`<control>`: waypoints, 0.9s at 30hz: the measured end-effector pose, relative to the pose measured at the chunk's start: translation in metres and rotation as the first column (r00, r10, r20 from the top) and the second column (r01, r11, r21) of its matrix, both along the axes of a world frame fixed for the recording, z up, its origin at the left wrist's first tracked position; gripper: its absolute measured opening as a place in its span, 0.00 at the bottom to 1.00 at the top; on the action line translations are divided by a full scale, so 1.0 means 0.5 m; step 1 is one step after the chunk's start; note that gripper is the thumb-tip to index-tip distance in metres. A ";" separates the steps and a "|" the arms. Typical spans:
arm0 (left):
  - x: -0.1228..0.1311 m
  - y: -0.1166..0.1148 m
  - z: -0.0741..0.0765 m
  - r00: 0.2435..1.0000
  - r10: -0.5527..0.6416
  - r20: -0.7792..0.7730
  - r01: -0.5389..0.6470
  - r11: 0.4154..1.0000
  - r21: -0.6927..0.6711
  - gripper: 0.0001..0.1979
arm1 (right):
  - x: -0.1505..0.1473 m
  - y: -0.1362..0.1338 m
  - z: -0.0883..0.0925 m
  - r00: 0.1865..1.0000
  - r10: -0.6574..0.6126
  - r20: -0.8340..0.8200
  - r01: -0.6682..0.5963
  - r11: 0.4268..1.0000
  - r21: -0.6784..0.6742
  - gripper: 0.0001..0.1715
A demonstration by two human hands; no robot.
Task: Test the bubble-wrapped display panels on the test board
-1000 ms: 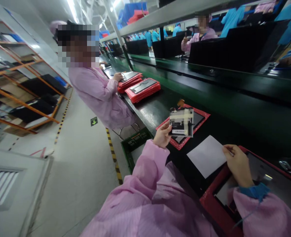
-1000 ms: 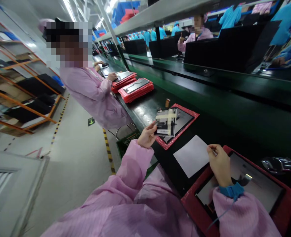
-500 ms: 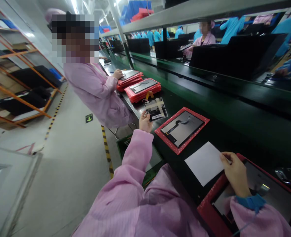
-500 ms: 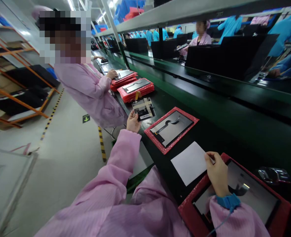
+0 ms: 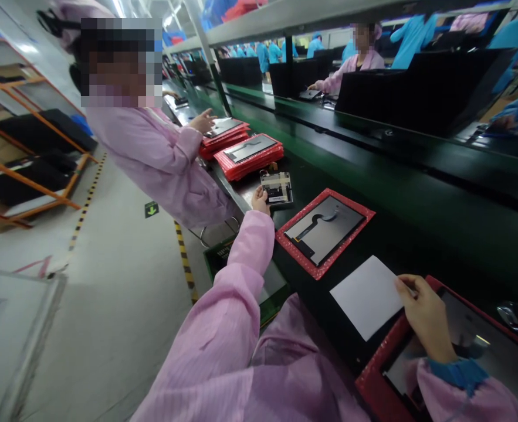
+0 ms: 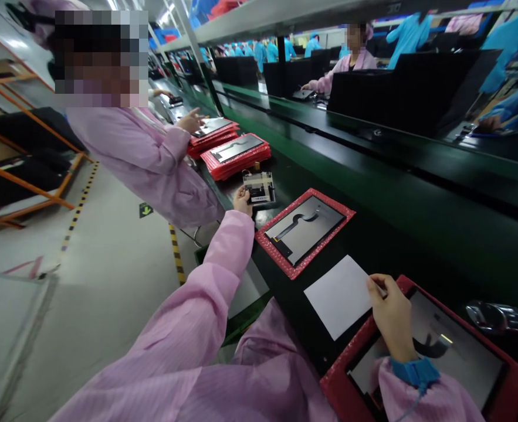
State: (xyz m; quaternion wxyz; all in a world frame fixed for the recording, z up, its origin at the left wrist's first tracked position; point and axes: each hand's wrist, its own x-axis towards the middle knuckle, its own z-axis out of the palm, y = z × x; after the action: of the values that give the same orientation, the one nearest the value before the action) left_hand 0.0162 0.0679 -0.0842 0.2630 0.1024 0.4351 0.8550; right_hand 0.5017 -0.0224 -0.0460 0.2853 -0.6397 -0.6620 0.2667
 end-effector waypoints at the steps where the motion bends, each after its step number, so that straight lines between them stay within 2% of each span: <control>1: -0.004 0.001 -0.005 1.000 0.002 -0.002 -0.002 1.000 0.000 0.14 | 0.001 0.000 -0.001 1.000 0.002 0.006 -0.002 1.000 0.001 0.26; 7: -0.022 0.002 -0.021 1.000 0.011 -0.014 -0.011 1.000 0.011 0.13 | 0.003 0.002 -0.007 1.000 0.008 0.012 -0.008 1.000 0.026 0.25; 15: -0.025 0.002 -0.025 0.999 0.012 -0.034 -0.012 1.000 0.011 0.14 | 0.004 0.001 -0.007 1.000 -0.013 0.024 0.013 1.000 -0.028 0.25; 21: -0.018 -0.004 -0.015 0.999 0.024 -0.021 -0.024 0.999 0.030 0.18 | 0.002 0.000 -0.007 1.000 0.009 0.003 -0.009 1.000 -0.014 0.25; 27: -0.011 -0.011 0.002 1.000 0.015 0.005 -0.015 0.997 0.072 0.20 | -0.005 -0.005 0.009 1.000 0.016 -0.021 -0.017 0.999 -0.028 0.25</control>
State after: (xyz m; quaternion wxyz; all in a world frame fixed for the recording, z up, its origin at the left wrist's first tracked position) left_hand 0.0106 0.0623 -0.0833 0.2536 0.1066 0.4044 0.8722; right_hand 0.4991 -0.0251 -0.0413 0.2809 -0.6352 -0.6606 0.2848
